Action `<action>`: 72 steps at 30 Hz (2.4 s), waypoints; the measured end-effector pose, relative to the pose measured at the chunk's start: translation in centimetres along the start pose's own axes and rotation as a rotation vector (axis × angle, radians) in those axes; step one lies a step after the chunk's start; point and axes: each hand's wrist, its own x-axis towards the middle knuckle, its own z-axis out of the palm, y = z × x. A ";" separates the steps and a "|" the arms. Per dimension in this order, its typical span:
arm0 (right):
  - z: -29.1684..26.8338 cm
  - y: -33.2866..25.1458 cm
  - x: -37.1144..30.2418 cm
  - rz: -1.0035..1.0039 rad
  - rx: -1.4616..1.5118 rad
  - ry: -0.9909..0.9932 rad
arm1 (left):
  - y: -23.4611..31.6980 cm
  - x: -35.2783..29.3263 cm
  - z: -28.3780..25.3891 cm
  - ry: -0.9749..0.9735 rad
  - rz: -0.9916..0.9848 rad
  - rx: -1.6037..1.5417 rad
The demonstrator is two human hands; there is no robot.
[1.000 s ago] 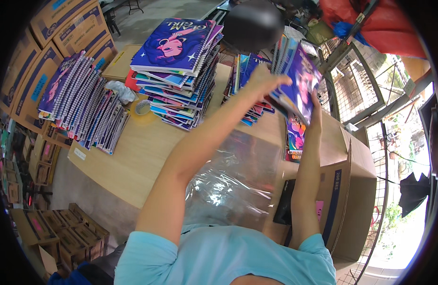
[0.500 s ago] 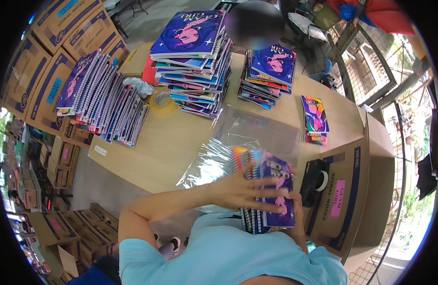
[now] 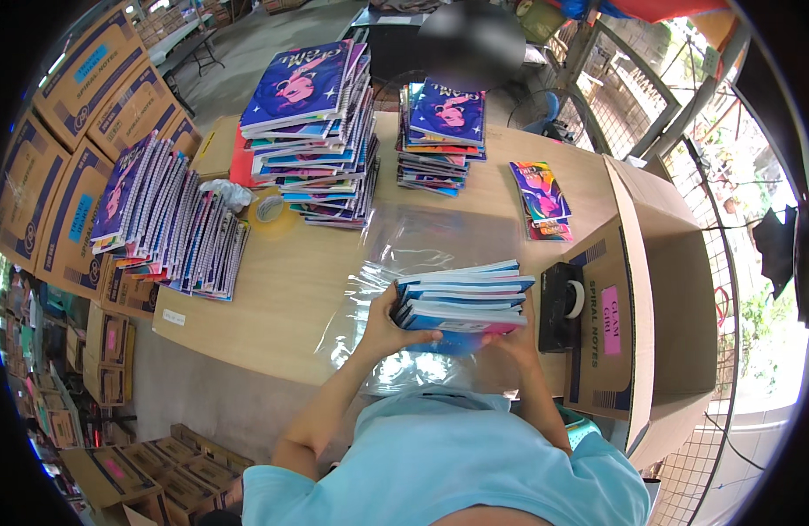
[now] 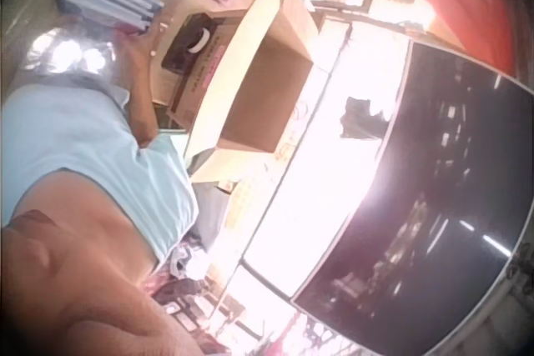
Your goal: The person wraps spiral notebooks in clear plastic bags. They place a notebook on a plastic sheet, fold the plastic around it, and seal the package using a tape dispenser. The wrapped notebooks are then placed into a cardboard box.
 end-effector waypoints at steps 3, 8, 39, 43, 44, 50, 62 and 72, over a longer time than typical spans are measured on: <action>-1.7 2.6 0.2 -0.030 -0.046 -0.039 | -0.1 0.7 -0.6 -0.053 0.063 0.196; 0.9 5.2 1.2 -0.226 -0.006 -0.014 | -7.8 0.9 -1.3 -0.147 0.055 0.046; -0.3 5.3 1.0 -0.051 -0.267 0.496 | -4.7 2.2 4.2 0.284 0.202 0.078; -0.4 -4.9 3.8 0.135 -0.526 0.040 | -1.6 -3.3 5.9 0.252 -0.223 0.093; 0.1 -5.4 4.4 0.258 -0.571 -0.072 | -5.9 -5.3 5.8 0.273 -0.247 0.096; 1.2 6.4 8.5 0.384 -0.873 -0.465 | -8.4 -7.5 4.7 0.493 -0.737 -0.801; 2.5 5.6 12.4 0.375 -0.951 -0.645 | -10.1 -6.3 5.8 0.618 -0.791 -1.037; 3.6 5.8 15.2 0.437 -1.000 -0.627 | -11.4 -4.0 4.3 0.623 -0.834 -1.087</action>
